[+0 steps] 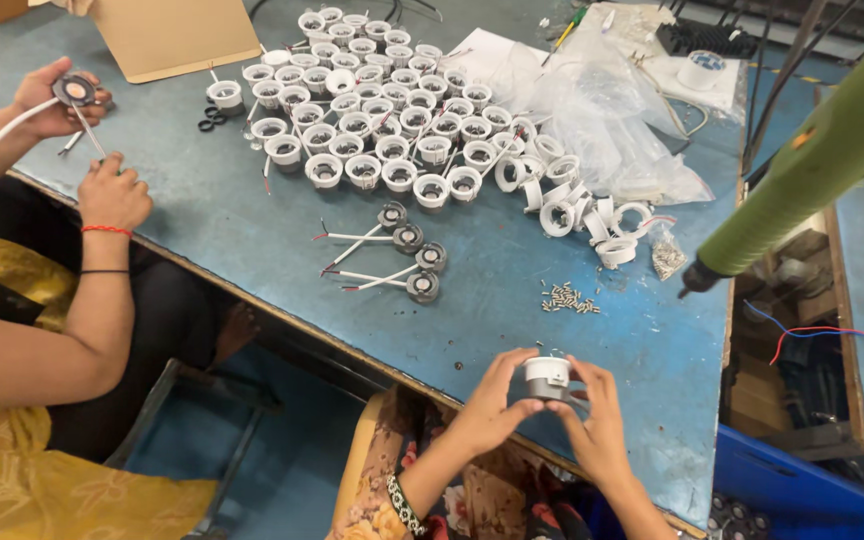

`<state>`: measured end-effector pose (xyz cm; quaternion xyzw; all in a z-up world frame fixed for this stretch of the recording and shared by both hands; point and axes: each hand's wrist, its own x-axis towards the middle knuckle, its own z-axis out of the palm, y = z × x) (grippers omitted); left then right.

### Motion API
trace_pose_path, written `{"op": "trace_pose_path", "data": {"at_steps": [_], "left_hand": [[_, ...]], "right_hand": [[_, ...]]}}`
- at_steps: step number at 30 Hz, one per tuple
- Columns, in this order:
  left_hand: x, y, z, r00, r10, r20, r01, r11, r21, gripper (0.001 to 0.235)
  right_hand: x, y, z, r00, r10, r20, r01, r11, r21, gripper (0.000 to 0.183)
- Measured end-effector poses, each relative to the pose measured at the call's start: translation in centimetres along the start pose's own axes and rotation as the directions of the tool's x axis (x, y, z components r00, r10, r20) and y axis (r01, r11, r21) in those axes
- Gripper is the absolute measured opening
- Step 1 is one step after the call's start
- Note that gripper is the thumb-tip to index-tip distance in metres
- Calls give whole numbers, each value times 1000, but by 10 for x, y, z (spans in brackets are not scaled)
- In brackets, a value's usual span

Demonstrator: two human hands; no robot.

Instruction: The person assembles small electrical components by inserting a motor into a white plastic housing and securing it with screws using a green power screwdriver. The person repeats this process for multiple units, placing finished assemblies on the table.

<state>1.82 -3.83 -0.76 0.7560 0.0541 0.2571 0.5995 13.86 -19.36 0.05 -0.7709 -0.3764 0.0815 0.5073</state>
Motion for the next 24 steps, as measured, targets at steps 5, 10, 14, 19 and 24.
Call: {"op": "trace_pose_path", "data": {"at_steps": [5,10,14,19,24], "left_hand": [[-4,5,-24,997,64,43,-75,939,337,66],[-5,10,-22,983,179,46,-183,912,367,67],[-4,13,-18,982,183,-49,-161,943,291,61],[-6,13,-20,997,42,-71,-28,981,194,59],[-3,13,-20,998,-15,-54,25,984,179,56]], "right_hand": [[2,0,15,989,-138,61,147,974,-171,65],[-1,-3,14,975,-164,148,185,972,-145,72],[0,-8,14,985,-111,135,128,984,-120,69],[0,-3,21,983,-147,106,169,956,-241,67],[16,2,3,967,-134,219,131,991,25,61]]}}
